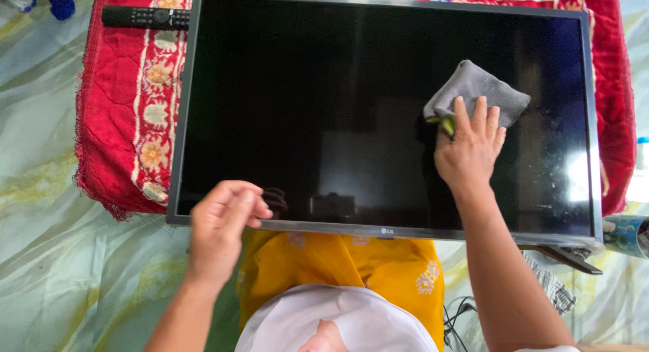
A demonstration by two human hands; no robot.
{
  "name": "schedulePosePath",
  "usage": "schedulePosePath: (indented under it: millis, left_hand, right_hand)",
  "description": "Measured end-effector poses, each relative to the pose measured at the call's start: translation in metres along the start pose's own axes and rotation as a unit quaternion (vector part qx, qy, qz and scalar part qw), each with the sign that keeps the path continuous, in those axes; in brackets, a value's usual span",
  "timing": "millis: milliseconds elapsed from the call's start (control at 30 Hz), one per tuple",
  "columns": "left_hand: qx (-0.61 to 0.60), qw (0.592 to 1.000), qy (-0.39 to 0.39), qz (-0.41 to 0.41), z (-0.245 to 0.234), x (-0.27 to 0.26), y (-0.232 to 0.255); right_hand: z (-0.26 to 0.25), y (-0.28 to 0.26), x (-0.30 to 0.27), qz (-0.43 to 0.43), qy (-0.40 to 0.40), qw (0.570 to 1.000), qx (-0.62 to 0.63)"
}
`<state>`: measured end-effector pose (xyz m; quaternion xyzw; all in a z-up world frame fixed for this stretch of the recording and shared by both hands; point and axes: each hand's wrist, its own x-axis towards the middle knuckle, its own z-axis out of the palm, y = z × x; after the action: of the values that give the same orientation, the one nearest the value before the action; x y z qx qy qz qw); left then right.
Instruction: The person cleans a flat-screen TV placed on a red patterned cloth. They wipe the screen with a yellow cloth, then a gray cloth, and use a toothbrush and paintbrush to clean the frame and vents.
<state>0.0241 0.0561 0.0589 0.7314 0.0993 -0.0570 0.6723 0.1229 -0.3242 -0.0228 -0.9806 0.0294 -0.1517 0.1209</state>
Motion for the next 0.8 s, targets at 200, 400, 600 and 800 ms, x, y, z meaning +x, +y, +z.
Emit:
schedulePosePath:
  millis: [200,400,600,800]
  left_hand:
    - [0.108,0.989,0.094,0.026,-0.063,0.031,0.017]
    - [0.193,0.952,0.172,0.161,-0.108,0.068,-0.029]
    - [0.081,0.982,0.162,0.049,-0.127,0.089,-0.083]
    - [-0.177,0.976,0.110,-0.071,-0.131,0.076,-0.093]
  right_hand:
    - [-0.001,-0.142,-0.024,-0.149,-0.170,0.972,0.059]
    - [-0.020,-0.208,-0.056,-0.289,-0.204,0.909,0.219]
    - [0.005,-0.224,-0.040,-0.221,-0.165,0.955,0.112]
    - [-0.007,-0.225,-0.050,-0.402,-0.237,0.873,0.144]
